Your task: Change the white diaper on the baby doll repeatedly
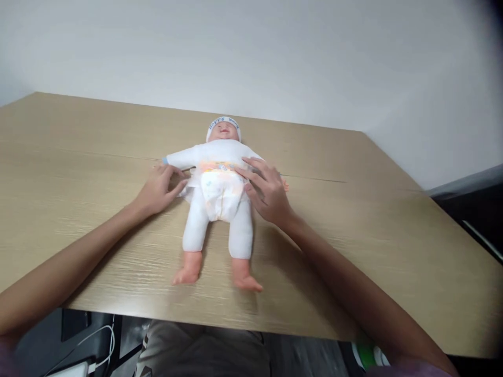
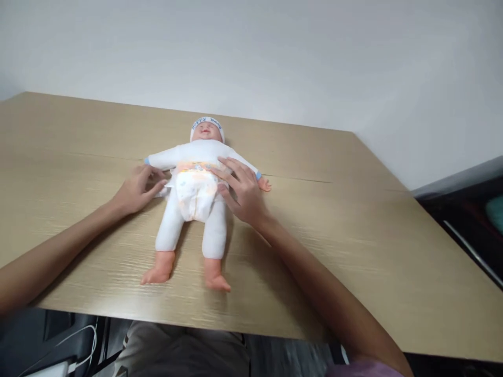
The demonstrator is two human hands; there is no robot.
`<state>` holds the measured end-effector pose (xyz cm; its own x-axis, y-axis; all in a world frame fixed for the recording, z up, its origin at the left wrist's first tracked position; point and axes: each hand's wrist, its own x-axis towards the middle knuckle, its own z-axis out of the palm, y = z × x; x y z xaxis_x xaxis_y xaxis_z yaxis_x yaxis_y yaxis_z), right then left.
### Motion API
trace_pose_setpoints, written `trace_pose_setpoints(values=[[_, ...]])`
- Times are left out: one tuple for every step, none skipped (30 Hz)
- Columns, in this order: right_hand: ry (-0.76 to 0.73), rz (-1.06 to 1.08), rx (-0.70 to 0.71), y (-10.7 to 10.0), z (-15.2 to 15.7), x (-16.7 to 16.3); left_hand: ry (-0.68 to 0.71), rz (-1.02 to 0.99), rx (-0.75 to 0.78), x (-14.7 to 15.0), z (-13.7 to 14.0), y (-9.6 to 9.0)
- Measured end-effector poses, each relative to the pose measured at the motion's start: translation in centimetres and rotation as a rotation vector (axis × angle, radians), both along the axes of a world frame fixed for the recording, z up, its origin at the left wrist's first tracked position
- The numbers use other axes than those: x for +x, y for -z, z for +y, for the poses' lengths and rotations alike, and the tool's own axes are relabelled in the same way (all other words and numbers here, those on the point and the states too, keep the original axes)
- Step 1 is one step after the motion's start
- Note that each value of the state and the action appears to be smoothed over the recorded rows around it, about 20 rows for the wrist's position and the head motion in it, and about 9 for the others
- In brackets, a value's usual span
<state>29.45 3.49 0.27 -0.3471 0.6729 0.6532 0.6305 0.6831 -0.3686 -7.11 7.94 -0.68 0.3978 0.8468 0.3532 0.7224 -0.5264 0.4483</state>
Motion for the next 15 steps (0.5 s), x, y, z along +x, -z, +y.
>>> trace_pose_setpoints(values=[[0.027,0.006,0.022,-0.7,0.0,-0.7,-0.025,0.061,-0.013,-0.4,-0.2,0.1],[0.035,0.001,0.033,-1.6,0.0,-1.5,-0.048,0.12,-0.032,-0.6,-0.4,0.2],[0.022,-0.015,0.035,-2.4,0.1,-2.5,-0.066,0.171,-0.053,-0.6,-0.4,0.1],[-0.008,-0.044,0.03,-3.3,0.3,-3.5,-0.075,0.211,-0.079,-0.6,-0.4,0.0],[-0.044,-0.084,0.021,-4.2,0.5,-4.6,-0.072,0.239,-0.109,-0.5,-0.2,-0.2],[-0.072,-0.128,0.009,-5.0,0.8,-5.7,-0.063,0.255,-0.142,-0.5,0.0,-0.4],[-0.083,-0.176,-0.006,-5.7,1.2,-6.7,-0.053,0.259,-0.182,-0.5,0.3,-0.7],[-0.077,-0.227,-0.026,-6.2,1.6,-7.6,-0.038,0.253,-0.24,-0.5,0.6,-1.0],[-0.061,-0.282,-0.055,-6.7,2.1,-8.5,-0.018,0.23,-0.321,-0.7,0.9,-1.3],[-0.039,-0.339,-0.091,-7.0,2.5,-9.2,0.002,0.185,-0.414,-0.8,1.2,-1.6],[-0.017,-0.393,-0.131,-7.2,2.8,-9.7,0.02,0.117,-0.504,-1.0,1.4,-2.0],[-0.003,-0.442,-0.168,-7.3,3.1,-10.2,0.032,0.025,-0.576,-1.2,1.6,-2.3],[0.001,-0.48,-0.198,-7.3,3.2,-10.5,0.037,-0.083,-0.624,-1.4,1.8,-2.6],[-0.002,-0.503,-0.22,-7.3,3.2,-10.6,0.035,-0.197,-0.652,-1.5,2.0,-2.8],[-0.014,-0.513,-0.235,-7.3,3.2,-10.7,0.026,-0.302,-0.67,-1.4,2.1,-3.1]])
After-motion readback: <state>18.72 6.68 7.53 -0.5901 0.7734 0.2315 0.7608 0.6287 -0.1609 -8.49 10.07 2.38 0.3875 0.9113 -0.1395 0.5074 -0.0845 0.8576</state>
